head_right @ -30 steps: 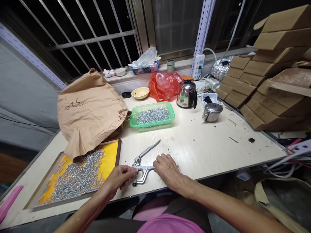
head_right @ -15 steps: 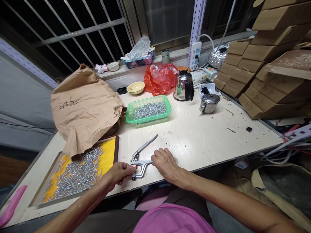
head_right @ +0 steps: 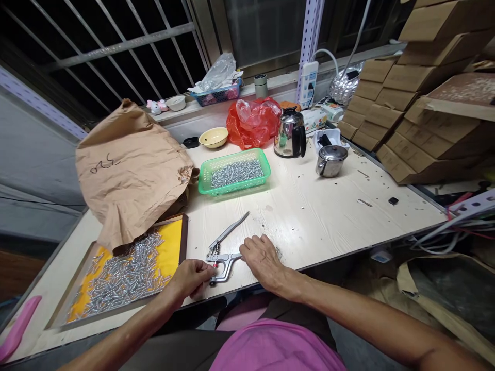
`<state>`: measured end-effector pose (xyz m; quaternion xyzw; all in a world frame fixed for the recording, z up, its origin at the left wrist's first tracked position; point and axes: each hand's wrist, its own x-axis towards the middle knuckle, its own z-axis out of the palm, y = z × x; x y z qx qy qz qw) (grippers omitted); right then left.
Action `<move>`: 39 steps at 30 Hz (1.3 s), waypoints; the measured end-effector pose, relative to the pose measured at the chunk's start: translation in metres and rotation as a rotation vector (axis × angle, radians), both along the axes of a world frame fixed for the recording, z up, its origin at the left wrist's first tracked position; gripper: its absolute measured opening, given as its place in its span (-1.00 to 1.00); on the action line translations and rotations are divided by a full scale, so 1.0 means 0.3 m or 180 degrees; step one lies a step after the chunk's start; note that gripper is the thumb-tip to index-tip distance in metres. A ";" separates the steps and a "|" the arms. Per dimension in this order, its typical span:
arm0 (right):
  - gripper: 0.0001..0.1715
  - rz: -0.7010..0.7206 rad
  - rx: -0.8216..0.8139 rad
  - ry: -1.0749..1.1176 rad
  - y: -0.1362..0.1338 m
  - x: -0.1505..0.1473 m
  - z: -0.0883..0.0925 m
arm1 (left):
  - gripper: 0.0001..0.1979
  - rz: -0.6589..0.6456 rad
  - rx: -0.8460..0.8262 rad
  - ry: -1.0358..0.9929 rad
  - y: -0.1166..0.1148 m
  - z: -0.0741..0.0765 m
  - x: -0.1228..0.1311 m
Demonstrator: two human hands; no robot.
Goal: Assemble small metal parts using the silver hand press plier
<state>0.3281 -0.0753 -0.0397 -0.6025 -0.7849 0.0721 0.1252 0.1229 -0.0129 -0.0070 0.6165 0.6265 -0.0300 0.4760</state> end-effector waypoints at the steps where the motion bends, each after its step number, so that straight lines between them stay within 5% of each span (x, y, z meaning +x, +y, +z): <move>1: -0.93 0.0011 -0.0052 0.0020 0.000 0.003 0.004 | -0.64 0.0070 -0.0141 -0.0093 0.002 -0.002 -0.001; 5: -0.75 0.0242 -0.0244 0.0272 0.025 0.047 0.039 | -0.56 0.0278 -0.0557 -0.0285 0.011 -0.001 -0.004; 9: 0.02 0.0458 -0.0349 0.0216 0.111 0.111 0.067 | -0.50 0.0296 -0.0587 -0.0354 0.008 0.003 -0.006; 12: 0.21 0.0735 -0.0597 0.0039 0.182 0.135 0.067 | -0.47 0.0373 -0.0609 -0.0383 0.003 0.005 -0.004; 20: -0.23 0.0837 -0.0422 -0.0195 0.171 0.096 0.124 | -0.49 0.0433 -0.0676 -0.0339 -0.017 0.006 -0.013; 24: -0.45 0.0871 -0.0209 -0.0197 0.131 0.084 0.120 | -0.60 -0.0088 0.0351 0.0232 -0.032 0.031 -0.016; 27: -0.44 0.0770 -0.0129 -0.0106 0.124 0.065 0.085 | -0.72 -0.0812 0.1659 0.0341 -0.034 0.051 0.019; 30: -0.34 0.0637 -0.0142 0.0029 0.125 0.047 0.057 | -0.69 -0.1474 0.2217 0.0307 -0.016 0.043 0.082; 36: -0.10 0.0519 -0.0350 0.0250 0.105 0.076 0.101 | -0.42 -0.2143 0.1975 0.0538 0.050 -0.002 0.156; 39: -0.21 0.0420 -0.0676 0.0177 0.104 0.090 0.146 | -0.35 -0.2187 0.1857 0.0652 0.061 -0.001 0.158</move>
